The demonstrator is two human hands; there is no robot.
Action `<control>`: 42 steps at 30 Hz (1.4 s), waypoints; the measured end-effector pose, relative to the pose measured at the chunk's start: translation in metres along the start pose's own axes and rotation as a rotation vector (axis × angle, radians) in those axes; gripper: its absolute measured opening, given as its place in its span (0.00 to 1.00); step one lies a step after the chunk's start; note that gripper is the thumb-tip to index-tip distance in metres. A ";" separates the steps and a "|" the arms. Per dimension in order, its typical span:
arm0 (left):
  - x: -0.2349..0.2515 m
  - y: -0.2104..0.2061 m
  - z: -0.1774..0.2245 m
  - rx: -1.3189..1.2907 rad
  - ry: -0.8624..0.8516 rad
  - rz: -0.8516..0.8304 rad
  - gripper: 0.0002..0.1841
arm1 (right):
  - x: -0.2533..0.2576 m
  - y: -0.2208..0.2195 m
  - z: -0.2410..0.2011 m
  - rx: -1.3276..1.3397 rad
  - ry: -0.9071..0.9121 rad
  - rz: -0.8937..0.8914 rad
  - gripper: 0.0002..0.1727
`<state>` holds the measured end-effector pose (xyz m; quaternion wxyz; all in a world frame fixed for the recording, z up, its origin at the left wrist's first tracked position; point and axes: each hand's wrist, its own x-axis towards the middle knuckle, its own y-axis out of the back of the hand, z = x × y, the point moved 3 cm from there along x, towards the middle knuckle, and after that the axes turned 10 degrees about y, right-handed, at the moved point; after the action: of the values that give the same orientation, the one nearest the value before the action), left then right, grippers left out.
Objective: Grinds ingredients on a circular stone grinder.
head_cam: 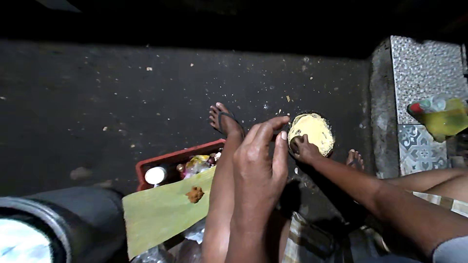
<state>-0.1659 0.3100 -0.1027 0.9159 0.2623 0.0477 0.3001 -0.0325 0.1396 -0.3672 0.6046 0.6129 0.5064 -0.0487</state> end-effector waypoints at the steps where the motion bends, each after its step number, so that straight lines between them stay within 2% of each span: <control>1: 0.000 0.000 0.000 0.000 0.002 0.006 0.14 | -0.001 -0.003 0.008 -0.031 0.027 0.010 0.36; 3: 0.001 0.000 0.001 -0.005 0.007 0.011 0.14 | 0.009 0.007 0.019 0.006 -0.009 0.113 0.35; 5: 0.000 -0.001 0.001 0.005 0.011 -0.001 0.14 | 0.024 0.026 0.019 0.113 -0.136 0.215 0.38; 7: 0.002 -0.004 0.003 0.013 -0.005 -0.009 0.14 | 0.033 0.043 0.014 0.262 -0.249 0.220 0.41; 8: 0.003 -0.005 0.004 0.014 -0.015 -0.006 0.14 | 0.033 0.046 0.011 0.291 -0.249 0.196 0.41; 12: 0.001 -0.003 0.004 0.013 -0.012 0.000 0.15 | 0.000 0.017 -0.007 -0.005 0.049 -0.089 0.37; 15: -0.003 -0.002 0.001 0.007 0.004 -0.009 0.15 | -0.017 -0.008 0.019 -0.121 0.147 -0.104 0.34; 17: -0.001 -0.002 0.002 0.005 -0.005 -0.003 0.14 | -0.005 -0.001 0.036 -0.098 0.074 0.000 0.33; 19: 0.002 -0.004 0.003 0.002 -0.014 0.000 0.14 | 0.010 0.017 0.030 -0.002 -0.081 0.095 0.37; 21: 0.003 -0.006 0.004 0.012 -0.022 -0.015 0.14 | 0.016 0.026 0.018 0.102 -0.167 0.106 0.41; 23: 0.004 -0.008 0.005 0.031 -0.021 -0.020 0.14 | 0.009 0.023 0.008 0.108 -0.094 0.039 0.42; 25: 0.004 -0.008 0.003 0.037 -0.017 -0.019 0.15 | -0.007 0.008 0.003 -0.017 0.059 -0.089 0.38; 28: 0.003 -0.006 0.003 0.033 -0.007 -0.025 0.15 | -0.029 -0.011 0.026 -0.124 0.132 -0.155 0.34; 31: 0.006 -0.009 0.006 0.026 -0.013 -0.022 0.14 | -0.014 -0.003 0.052 -0.104 0.028 -0.042 0.34; 33: 0.008 -0.012 0.008 0.036 -0.020 -0.026 0.14 | 0.002 0.013 0.048 -0.023 -0.081 0.075 0.37; 35: 0.009 -0.015 0.008 0.035 -0.029 -0.037 0.14 | 0.007 0.023 0.039 0.086 -0.137 0.080 0.40; 37: 0.008 -0.015 0.006 0.034 -0.032 -0.046 0.14 | -0.003 0.018 0.032 0.091 -0.058 0.009 0.39; 40: 0.004 -0.013 0.002 0.069 -0.013 -0.041 0.15 | -0.034 -0.005 0.030 -0.088 0.154 -0.191 0.35; 42: 0.004 -0.011 0.003 0.080 0.001 -0.043 0.15 | -0.041 -0.008 0.050 -0.147 0.194 -0.163 0.33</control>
<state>-0.1562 0.3030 -0.1056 0.9109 0.2974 0.0657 0.2782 -0.0300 0.0750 -0.3588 0.5903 0.5257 0.6125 -0.0009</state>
